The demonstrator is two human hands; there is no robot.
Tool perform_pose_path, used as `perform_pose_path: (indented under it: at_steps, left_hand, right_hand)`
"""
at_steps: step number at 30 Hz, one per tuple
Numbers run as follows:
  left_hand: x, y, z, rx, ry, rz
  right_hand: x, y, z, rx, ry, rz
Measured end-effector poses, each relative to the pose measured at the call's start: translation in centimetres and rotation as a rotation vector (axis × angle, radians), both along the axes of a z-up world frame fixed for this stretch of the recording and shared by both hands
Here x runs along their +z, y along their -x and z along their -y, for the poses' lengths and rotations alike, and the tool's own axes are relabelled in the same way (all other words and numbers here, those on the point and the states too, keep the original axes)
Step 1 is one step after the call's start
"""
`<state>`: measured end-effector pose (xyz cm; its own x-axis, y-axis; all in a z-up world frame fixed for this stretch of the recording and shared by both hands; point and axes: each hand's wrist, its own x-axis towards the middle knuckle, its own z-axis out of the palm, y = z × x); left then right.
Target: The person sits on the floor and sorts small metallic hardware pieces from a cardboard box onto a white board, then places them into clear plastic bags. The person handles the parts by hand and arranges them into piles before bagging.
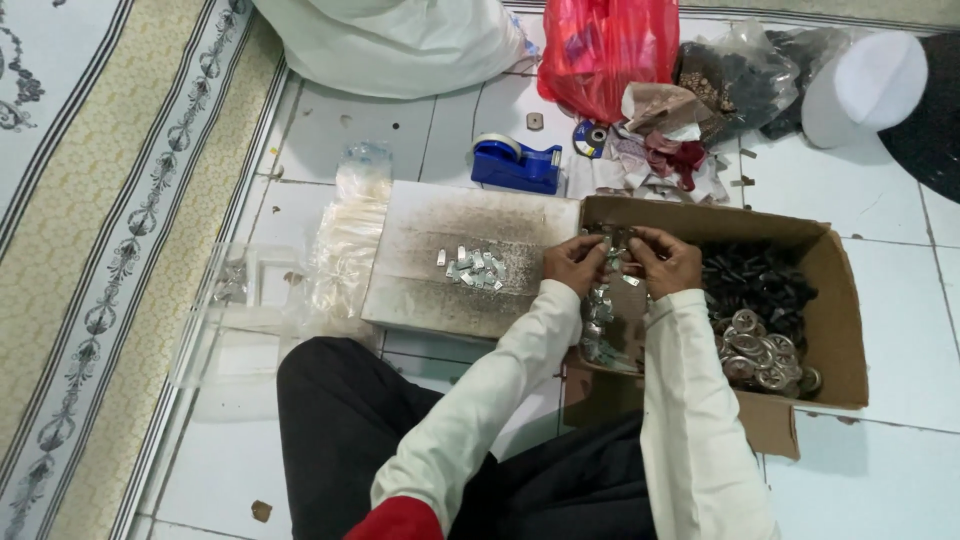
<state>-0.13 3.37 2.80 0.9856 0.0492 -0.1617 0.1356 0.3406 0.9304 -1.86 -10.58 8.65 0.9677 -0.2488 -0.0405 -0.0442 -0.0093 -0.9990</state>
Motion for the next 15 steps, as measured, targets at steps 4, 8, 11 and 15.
perform_pose_path:
  at_steps: [4,8,11,15]
  left_hand:
    - [3.1,1.5,-6.5,0.04,-0.077,-0.024]
    - [-0.8,0.5,-13.6,0.076,-0.24,-0.033]
    - [0.3,1.7,-17.6,0.11,-0.287,-0.079]
    - [2.2,2.5,-20.8,0.146,-0.291,-0.122]
  right_hand:
    - [0.3,-0.1,-2.4,0.05,-0.044,-0.036]
    - [1.6,1.1,-6.4,0.067,-0.05,-0.108]
    - [0.9,1.3,-9.3,0.067,-0.039,-0.155]
    - [-0.6,1.0,-12.2,0.097,-0.04,-0.21]
